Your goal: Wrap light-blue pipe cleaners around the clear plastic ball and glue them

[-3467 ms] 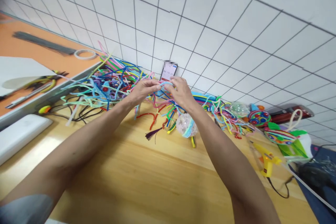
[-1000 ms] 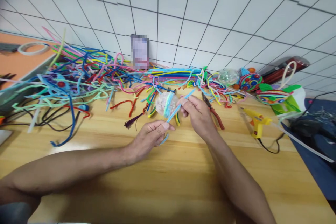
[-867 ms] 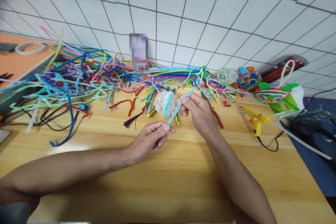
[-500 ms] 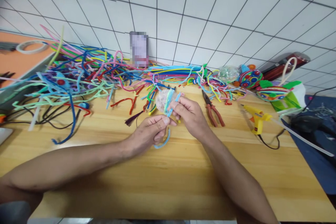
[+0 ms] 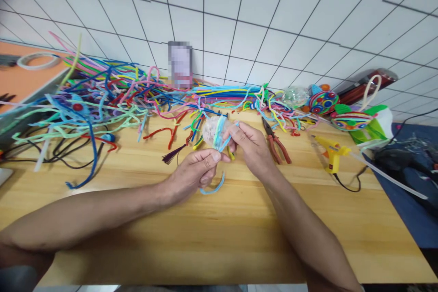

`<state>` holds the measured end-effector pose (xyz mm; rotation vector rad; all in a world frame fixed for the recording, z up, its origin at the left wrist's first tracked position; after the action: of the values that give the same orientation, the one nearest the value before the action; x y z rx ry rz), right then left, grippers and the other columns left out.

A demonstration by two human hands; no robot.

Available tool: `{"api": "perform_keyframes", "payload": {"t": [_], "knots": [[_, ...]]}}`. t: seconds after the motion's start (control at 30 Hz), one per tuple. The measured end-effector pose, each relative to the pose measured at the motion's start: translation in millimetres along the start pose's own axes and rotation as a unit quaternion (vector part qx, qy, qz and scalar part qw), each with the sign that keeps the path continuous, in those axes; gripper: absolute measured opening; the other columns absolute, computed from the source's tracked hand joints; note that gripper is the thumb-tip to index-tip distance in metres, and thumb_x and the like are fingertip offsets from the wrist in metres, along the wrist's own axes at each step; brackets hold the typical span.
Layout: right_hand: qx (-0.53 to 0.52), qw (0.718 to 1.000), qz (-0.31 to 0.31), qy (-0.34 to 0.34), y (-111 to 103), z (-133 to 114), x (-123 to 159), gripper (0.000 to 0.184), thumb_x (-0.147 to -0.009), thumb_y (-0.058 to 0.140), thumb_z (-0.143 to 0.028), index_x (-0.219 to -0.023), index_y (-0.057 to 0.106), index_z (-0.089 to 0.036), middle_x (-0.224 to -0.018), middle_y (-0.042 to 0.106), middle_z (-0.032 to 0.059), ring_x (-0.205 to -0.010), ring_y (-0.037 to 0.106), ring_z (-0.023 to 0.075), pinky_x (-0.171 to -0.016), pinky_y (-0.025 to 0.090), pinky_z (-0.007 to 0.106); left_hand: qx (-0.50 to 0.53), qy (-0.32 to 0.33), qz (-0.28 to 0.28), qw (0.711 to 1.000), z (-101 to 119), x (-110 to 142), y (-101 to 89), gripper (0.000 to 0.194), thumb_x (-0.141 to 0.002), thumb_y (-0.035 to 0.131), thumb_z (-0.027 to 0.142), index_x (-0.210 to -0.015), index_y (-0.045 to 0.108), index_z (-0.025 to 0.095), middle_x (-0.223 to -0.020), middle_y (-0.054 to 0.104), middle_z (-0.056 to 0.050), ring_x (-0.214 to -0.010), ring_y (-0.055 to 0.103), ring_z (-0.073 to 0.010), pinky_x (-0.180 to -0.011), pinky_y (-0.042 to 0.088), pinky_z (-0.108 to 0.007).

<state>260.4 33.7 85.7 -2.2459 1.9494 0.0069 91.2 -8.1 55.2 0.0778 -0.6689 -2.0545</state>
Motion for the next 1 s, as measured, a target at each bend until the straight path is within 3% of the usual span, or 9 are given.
{"api": "perform_keyframes", "payload": {"t": [0.17,0.37,0.73,0.87,1.0], "knots": [[0.007,1.000,-0.013,0.001,-1,-7,0,0.056,-0.088,0.079,-0.076,-0.074,0.072,-0.022,-0.067,0.063,-0.0014,-0.061,0.055,0.0137,-0.062,0.043,0.029,-0.011,-0.015,-0.006,1.000,-3,-2,-1.6,0.072,-0.076,0.082,0.080,-0.103,0.071,0.014,-0.049,0.036,0.014,-0.042,0.023,-0.0044,-0.045,0.017,-0.021],[0.005,0.999,-0.038,0.007,-5,-5,-4,0.051,-0.092,0.076,-0.072,-0.083,0.076,-0.022,-0.070,0.065,-0.0006,-0.065,0.058,0.0149,-0.065,0.045,0.029,-0.012,-0.013,0.021,1.000,-8,-3,-2.6,0.077,-0.077,0.082,0.078,-0.115,0.072,0.012,-0.050,0.037,0.014,-0.042,0.024,-0.0051,-0.043,0.018,-0.022],[-0.013,0.999,0.029,0.022,-5,1,-6,0.045,-0.091,0.078,-0.066,-0.083,0.079,-0.022,-0.068,0.065,0.0006,-0.061,0.056,0.0148,-0.059,0.043,0.029,-0.004,0.035,0.000,0.999,-8,-1,-3.3,0.070,-0.086,0.081,0.071,-0.122,0.075,0.011,-0.052,0.032,0.014,-0.046,0.021,-0.0049,-0.046,0.017,-0.022],[-0.024,0.999,-0.024,0.023,-2,-2,-4,0.050,-0.091,0.077,-0.072,-0.092,0.079,-0.022,-0.074,0.066,0.0000,-0.063,0.057,0.0144,-0.061,0.045,0.029,0.003,0.030,0.006,1.000,-11,0,-2.8,0.070,-0.086,0.081,0.071,-0.122,0.076,0.011,-0.053,0.034,0.014,-0.046,0.021,-0.0049,-0.047,0.017,-0.022],[0.043,0.996,-0.074,0.022,4,-10,0,0.061,-0.089,0.073,-0.082,-0.087,0.077,-0.021,-0.075,0.065,0.0011,-0.068,0.057,0.0152,-0.064,0.048,0.029,-0.004,0.042,0.013,0.999,-12,-1,-6.0,0.063,-0.090,0.079,0.070,-0.117,0.076,0.013,-0.053,0.040,0.012,-0.047,0.027,-0.0054,-0.048,0.021,-0.022]]}}
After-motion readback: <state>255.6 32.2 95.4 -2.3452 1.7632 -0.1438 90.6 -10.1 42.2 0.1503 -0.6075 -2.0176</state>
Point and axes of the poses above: each hand's wrist, its own x-axis away from the middle knuckle, its own y-axis out of the palm, z = x × y, the point moved 3 cm from there along -x, towards the middle knuckle
